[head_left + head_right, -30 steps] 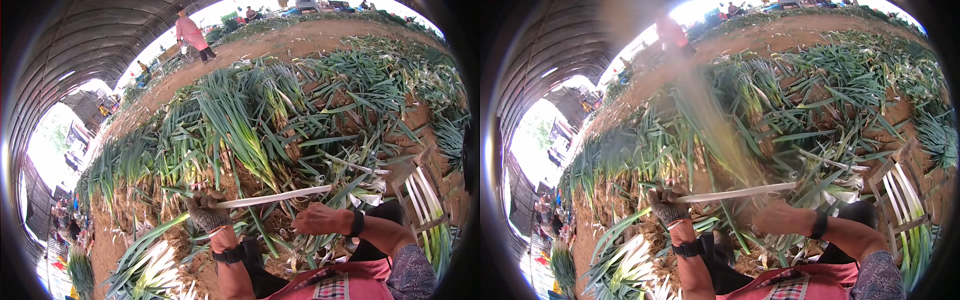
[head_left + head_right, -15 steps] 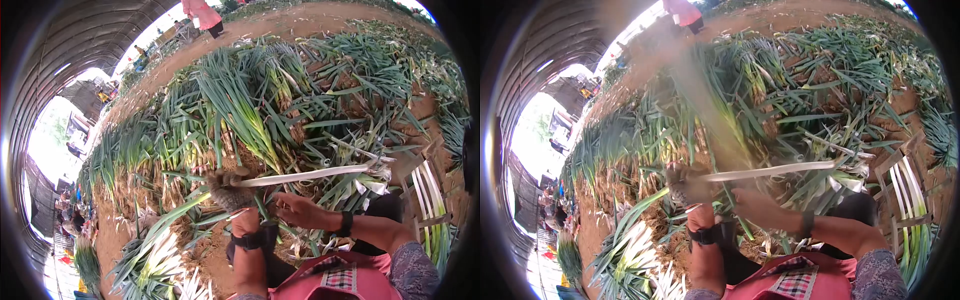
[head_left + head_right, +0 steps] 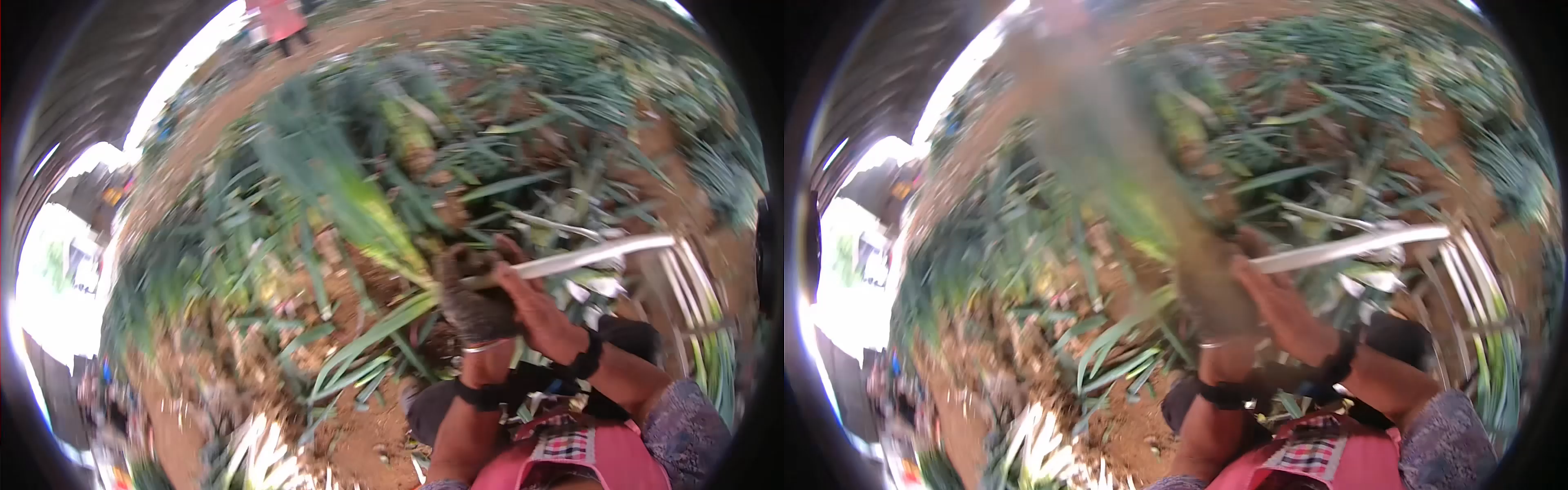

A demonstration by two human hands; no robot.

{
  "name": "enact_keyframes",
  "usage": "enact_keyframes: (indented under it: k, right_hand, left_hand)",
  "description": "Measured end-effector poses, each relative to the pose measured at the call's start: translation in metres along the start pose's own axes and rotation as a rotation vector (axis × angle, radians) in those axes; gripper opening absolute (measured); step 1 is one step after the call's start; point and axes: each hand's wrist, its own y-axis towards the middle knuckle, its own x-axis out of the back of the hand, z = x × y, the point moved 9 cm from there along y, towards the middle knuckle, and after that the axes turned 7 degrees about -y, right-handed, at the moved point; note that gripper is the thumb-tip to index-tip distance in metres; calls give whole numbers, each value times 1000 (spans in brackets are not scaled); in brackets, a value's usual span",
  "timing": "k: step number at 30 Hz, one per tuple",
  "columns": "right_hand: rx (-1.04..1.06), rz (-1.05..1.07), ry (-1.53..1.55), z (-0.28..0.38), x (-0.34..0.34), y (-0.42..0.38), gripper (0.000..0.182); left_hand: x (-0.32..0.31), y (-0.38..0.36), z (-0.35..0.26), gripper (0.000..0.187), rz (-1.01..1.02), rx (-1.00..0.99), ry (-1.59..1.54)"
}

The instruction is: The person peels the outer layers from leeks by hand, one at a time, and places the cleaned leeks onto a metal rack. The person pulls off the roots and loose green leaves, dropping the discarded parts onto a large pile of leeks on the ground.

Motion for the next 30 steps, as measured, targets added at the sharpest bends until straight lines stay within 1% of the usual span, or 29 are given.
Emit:
enact_keyframes:
  k: [1, 2, 4, 5, 7, 9, 10, 11, 13, 14, 15, 16, 17, 18, 19, 20, 21, 22, 23, 24, 25, 26, 27, 28, 29, 30]
  right_hand:
    - [-41, -66, 93, 7, 11, -4, 48]
    - [178, -56, -130, 11, 22, -10, 49]
    - [140, -125, -79, 15, 45, -26, 51]
    - [-37, -235, 238, 19, 55, -30, 52]
    - [7, -341, 73, 21, 88, -54, 57]
    - [-35, -310, 255, 25, 108, -83, 58]
    - [-64, -331, 314, 16, 116, -91, 55]
    - [-91, -340, 375, 12, 122, -100, 52]
    - [85, -357, 309, 35, 128, -116, 54]
    - [12, -372, 404, 28, 129, -111, 54]
    - [-67, -378, 504, 18, 130, -101, 53]
    - [-116, -394, 397, -1, 137, -98, 50]
    - [214, -442, 150, 12, 149, -91, 50]
    - [535, -541, -89, 23, 158, -96, 50]
    - [439, -484, 196, 39, 169, -102, 50]
    - [344, -459, 494, 55, 180, -111, 50]
    - [413, -444, 587, 58, 192, -104, 50]
    - [476, -490, 536, 84, 208, -123, 55]
    - [564, -571, 527, 115, 226, -153, 48]
    - [646, -601, 531, 137, 242, -179, 46]
    - [728, -628, 530, 155, 259, -204, 43]
    - [826, -709, 447, 172, 277, -230, 39]
    - [921, -788, 355, 192, 294, -260, 36]
    - [891, -921, 168, 206, 308, -294, 41]
    - [1084, -1013, -13, 224, 322, -323, 43]
    - [1073, -1072, -143, 239, 330, -353, 44]
  left_hand:
    - [-2, 2, 11, 34, 7, 21, 23]
    - [-6, 5, 20, 34, 15, 42, 43]
    - [-16, 9, 39, 36, 31, 75, 65]
    - [-28, 9, 51, 36, 48, 109, 49]
    - [-70, -7, 81, 37, 106, 216, -40]
    - [-70, -19, 121, 44, 273, 397, 104]
    - [-69, -27, 136, 48, 362, 469, 178]
    - [-72, -32, 146, 47, 435, 513, 201]
    - [-80, -44, 159, 46, 567, 576, 249]
    - [-85, -51, 152, 40, 326, 484, 319]
    - [-80, -47, 144, 36, 278, 419, 364]
    - [-62, -44, 132, 33, 227, 350, 411]
    - [-45, -47, 116, 29, 174, 286, 459]
    - [-46, -68, 106, 22, 199, 251, 479]
    - [-48, -87, 99, 15, 239, 231, 490]
    - [-22, -88, 91, 15, 257, 274, 469]
    - [8, -86, 83, 15, 276, 325, 444]
    - [21, -91, 78, 15, 327, 367, 406]
    - [29, -94, 76, 14, 375, 405, 368]
    - [47, -90, 69, 15, 195, 351, 423]
    - [52, -90, 69, 16, 154, 359, 449]
    - [57, -90, 69, 18, 114, 367, 474]
    - [50, -93, 79, 20, 211, 442, 464]
    - [42, -96, 91, 22, 309, 517, 451]
    - [38, -96, 100, 22, 304, 532, 509]
    - [30, -97, 108, 22, 299, 540, 569]
